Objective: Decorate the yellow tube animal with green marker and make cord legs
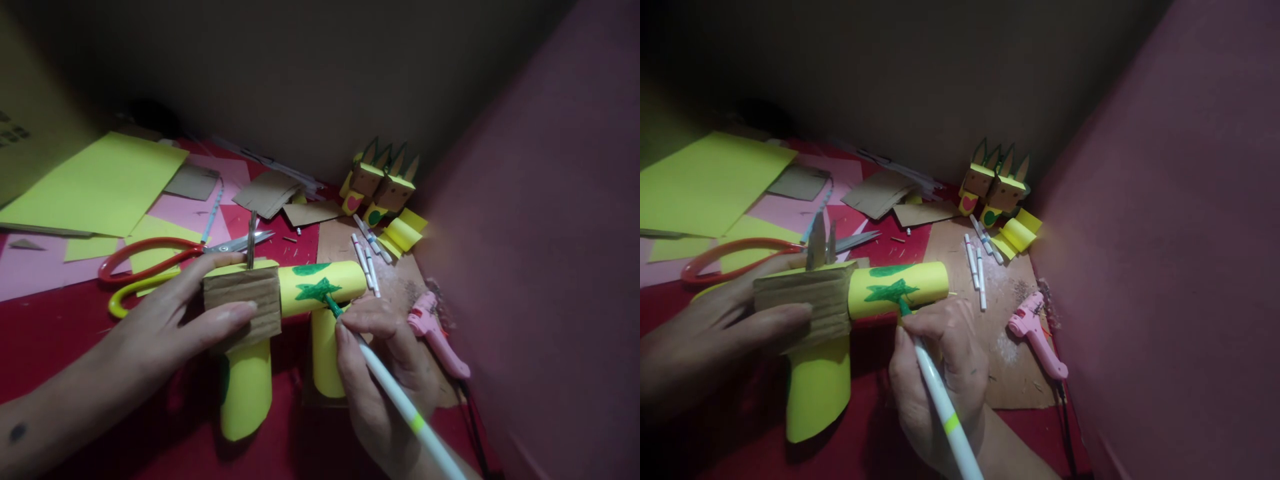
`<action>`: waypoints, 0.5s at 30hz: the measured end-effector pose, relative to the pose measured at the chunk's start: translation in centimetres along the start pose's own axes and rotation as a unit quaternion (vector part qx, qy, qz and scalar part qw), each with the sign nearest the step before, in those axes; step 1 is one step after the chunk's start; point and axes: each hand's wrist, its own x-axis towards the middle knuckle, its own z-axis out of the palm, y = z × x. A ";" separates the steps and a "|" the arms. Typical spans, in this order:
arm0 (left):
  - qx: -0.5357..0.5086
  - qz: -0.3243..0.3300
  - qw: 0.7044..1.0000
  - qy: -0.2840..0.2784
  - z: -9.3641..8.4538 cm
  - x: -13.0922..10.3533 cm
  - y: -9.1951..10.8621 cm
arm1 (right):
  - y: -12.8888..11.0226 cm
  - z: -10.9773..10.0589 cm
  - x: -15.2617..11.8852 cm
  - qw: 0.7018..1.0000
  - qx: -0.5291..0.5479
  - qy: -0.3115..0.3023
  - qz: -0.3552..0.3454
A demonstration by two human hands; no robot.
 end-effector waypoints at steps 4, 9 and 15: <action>0.008 0.008 1.000 -0.010 -0.1 0.1 -0.1 | -0.1 0.0 0.2 1.000 -0.014 -0.007 -0.001; 0.002 -0.009 1.000 0.000 0.3 -0.3 0.9 | -0.1 0.0 0.1 1.000 -0.014 0.004 0.006; 0.006 -0.059 0.998 0.010 1.0 -1.1 2.8 | -0.2 -0.1 0.1 1.000 -0.010 -0.011 0.004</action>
